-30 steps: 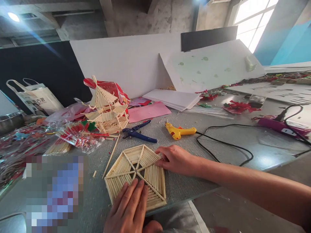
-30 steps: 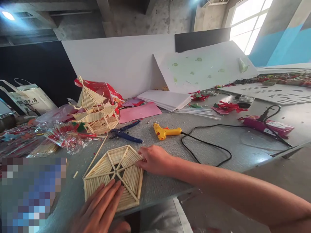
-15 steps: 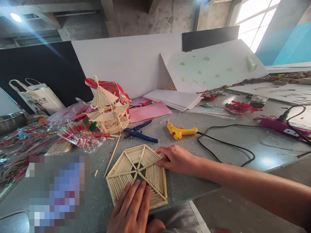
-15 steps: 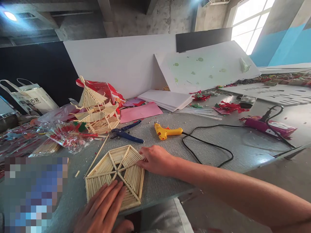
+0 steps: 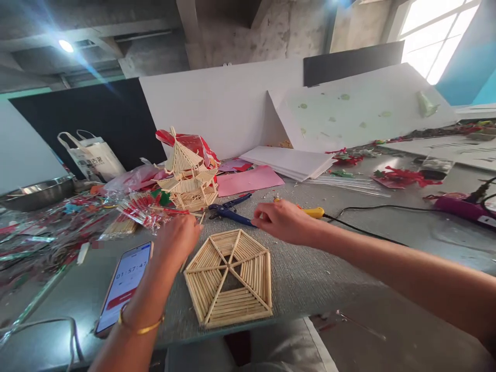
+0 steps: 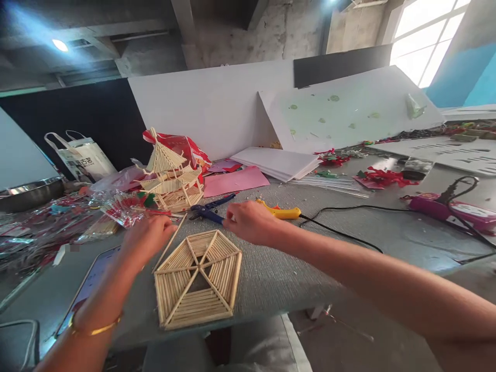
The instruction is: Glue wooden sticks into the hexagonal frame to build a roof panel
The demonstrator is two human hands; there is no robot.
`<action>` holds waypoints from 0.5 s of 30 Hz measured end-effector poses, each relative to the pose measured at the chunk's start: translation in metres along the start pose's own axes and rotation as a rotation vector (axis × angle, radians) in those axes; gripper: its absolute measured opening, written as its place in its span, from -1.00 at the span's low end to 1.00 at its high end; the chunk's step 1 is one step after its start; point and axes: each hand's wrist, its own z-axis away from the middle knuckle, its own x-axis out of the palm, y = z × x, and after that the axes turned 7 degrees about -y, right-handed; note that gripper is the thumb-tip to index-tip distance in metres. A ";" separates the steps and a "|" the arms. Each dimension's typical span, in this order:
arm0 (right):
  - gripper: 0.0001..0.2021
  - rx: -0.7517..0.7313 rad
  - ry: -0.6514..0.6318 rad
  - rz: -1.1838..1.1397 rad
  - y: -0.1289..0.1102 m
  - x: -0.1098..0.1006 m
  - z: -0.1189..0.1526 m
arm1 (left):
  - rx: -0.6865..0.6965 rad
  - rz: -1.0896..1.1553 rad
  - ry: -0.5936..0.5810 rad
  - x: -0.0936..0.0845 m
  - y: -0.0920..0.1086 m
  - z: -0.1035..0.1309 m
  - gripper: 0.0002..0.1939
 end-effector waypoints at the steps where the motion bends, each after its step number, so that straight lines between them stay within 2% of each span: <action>1: -0.82 -0.003 0.021 0.009 -0.002 -0.005 -0.005 | -0.043 -0.010 -0.102 0.001 -0.001 -0.009 -0.72; 5: -0.83 0.003 0.045 0.062 0.002 -0.001 -0.024 | -0.093 -0.004 -0.161 0.015 -0.004 -0.029 -0.78; 8: -0.82 0.028 0.034 0.073 0.018 0.014 -0.034 | -0.100 0.019 -0.201 0.023 -0.011 -0.031 -0.81; 10: -0.82 0.030 0.057 0.079 0.030 0.021 -0.036 | -0.109 0.032 -0.192 0.021 -0.015 -0.028 -0.80; 13: -0.78 -0.064 0.264 0.120 0.040 0.021 -0.031 | -0.093 0.037 -0.102 0.010 -0.009 -0.017 -0.75; 14: -0.74 -0.145 0.359 0.138 0.039 0.019 -0.028 | -0.055 0.037 -0.058 0.006 -0.002 -0.012 -0.76; 15: -0.69 -0.245 0.441 0.154 0.038 0.017 -0.024 | 0.040 0.030 0.016 0.002 0.006 -0.006 -0.76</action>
